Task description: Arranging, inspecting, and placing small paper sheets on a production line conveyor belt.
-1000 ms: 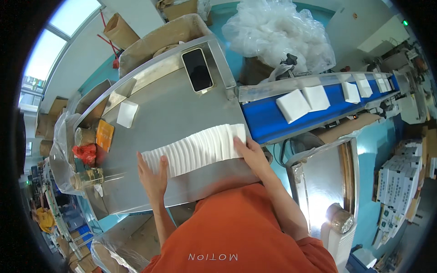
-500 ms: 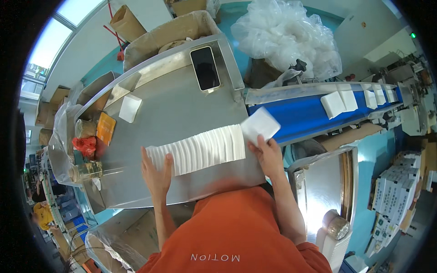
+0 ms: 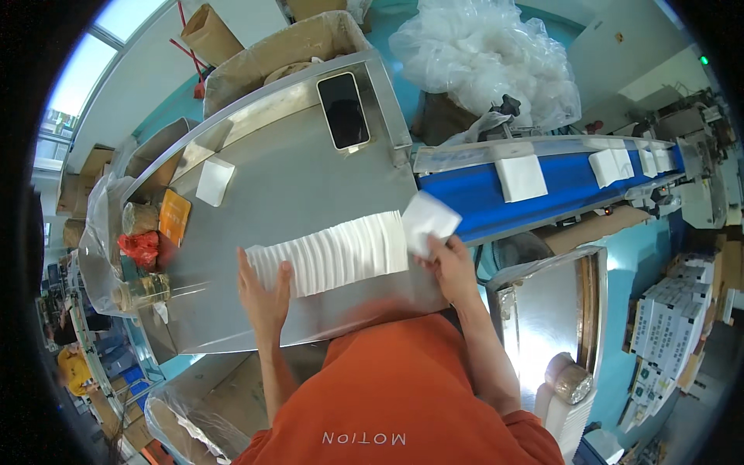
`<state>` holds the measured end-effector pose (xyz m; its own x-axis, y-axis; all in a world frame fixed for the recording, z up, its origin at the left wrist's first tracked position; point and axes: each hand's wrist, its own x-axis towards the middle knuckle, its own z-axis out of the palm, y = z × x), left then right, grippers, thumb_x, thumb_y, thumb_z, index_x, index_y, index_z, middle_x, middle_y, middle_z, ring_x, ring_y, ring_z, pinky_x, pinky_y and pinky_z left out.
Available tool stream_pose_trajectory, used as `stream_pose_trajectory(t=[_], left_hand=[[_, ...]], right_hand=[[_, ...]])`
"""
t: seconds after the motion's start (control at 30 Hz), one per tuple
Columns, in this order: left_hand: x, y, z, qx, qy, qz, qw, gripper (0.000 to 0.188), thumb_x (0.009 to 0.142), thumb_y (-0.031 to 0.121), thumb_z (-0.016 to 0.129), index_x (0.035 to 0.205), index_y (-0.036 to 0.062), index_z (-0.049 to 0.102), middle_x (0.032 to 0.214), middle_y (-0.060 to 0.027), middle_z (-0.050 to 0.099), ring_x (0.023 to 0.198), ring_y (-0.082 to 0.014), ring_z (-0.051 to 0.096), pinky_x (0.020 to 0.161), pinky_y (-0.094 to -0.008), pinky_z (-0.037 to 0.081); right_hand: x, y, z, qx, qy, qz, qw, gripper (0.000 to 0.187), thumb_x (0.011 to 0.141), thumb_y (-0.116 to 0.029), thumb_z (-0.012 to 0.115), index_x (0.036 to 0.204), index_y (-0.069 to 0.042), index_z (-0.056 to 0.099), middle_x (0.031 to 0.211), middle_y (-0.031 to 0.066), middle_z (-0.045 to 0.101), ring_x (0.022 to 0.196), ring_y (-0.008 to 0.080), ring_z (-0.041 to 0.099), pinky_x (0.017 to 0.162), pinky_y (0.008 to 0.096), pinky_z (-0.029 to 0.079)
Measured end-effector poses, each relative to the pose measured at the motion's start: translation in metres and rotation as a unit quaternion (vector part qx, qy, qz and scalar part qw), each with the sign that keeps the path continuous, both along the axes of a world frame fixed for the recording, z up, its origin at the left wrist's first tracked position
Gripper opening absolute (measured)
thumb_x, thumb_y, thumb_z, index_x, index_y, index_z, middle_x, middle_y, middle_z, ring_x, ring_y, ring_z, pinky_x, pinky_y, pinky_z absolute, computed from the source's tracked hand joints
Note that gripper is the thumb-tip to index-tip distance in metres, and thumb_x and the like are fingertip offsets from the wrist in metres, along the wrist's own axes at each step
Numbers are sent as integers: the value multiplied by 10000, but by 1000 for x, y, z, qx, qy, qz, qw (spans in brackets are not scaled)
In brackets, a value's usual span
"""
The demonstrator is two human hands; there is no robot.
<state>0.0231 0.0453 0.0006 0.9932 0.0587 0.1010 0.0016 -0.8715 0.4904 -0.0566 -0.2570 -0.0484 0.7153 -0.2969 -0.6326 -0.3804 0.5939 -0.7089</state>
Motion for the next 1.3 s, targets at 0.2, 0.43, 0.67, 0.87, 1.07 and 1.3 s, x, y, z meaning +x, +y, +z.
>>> stream_pose_trajectory(t=[0.2, 0.43, 0.67, 0.87, 1.07, 1.3], left_hand=[[-5, -6, -3, -22, -9, -27, 999, 942, 817, 456, 729, 1486, -5, 251, 1319, -279, 485, 1205, -444, 473, 1015, -496, 374], [-3, -4, -4, -15, 11, 0, 1000, 940, 820, 459, 725, 1486, -4, 251, 1326, -271, 480, 1201, -434, 473, 999, -500, 385], [-5, -12, 3, -31, 38, -11, 999, 945, 818, 464, 727, 1482, -11, 251, 1327, -259, 478, 1213, -425, 463, 1001, -499, 379], [-7, -16, 2, -53, 31, -18, 998, 955, 816, 469, 730, 1485, -8, 243, 1369, -255, 435, 1236, -424, 444, 1036, -496, 345], [-5, -14, 1, -41, 27, -4, 999, 957, 810, 465, 739, 1482, -10, 250, 1345, -263, 455, 1234, -422, 447, 1036, -494, 347], [-8, -18, 2, -66, 27, -53, 996, 961, 793, 439, 762, 1485, 0, 259, 1331, -271, 470, 1225, -426, 451, 1030, -503, 351]], right_hand=[[21, 38, 20, -361, -50, 151, 919, 465, 953, -425, 585, 1128, 5, 599, 890, 61, 617, 805, 85, 542, 706, 234, 437], [2, 9, 16, 94, 43, 112, 988, 334, 954, -304, 596, 1153, -36, 575, 930, 30, 639, 758, 139, 589, 619, 274, 451], [16, -5, 6, 48, -28, -100, 993, 227, 978, -213, 557, 1087, -18, 595, 1004, 74, 655, 902, 151, 630, 796, 296, 510], [22, 36, 20, -264, -3, 141, 954, 530, 946, -412, 608, 1225, 37, 567, 1050, 69, 652, 958, 124, 575, 844, 267, 446], [-5, 9, 6, 37, 60, 131, 989, 289, 909, -205, 655, 1108, -10, 579, 909, 33, 640, 708, 131, 606, 613, 288, 513], [19, 30, 19, -291, -43, 128, 947, 403, 967, -356, 588, 1127, 14, 598, 1019, 82, 638, 918, 143, 565, 811, 269, 458]])
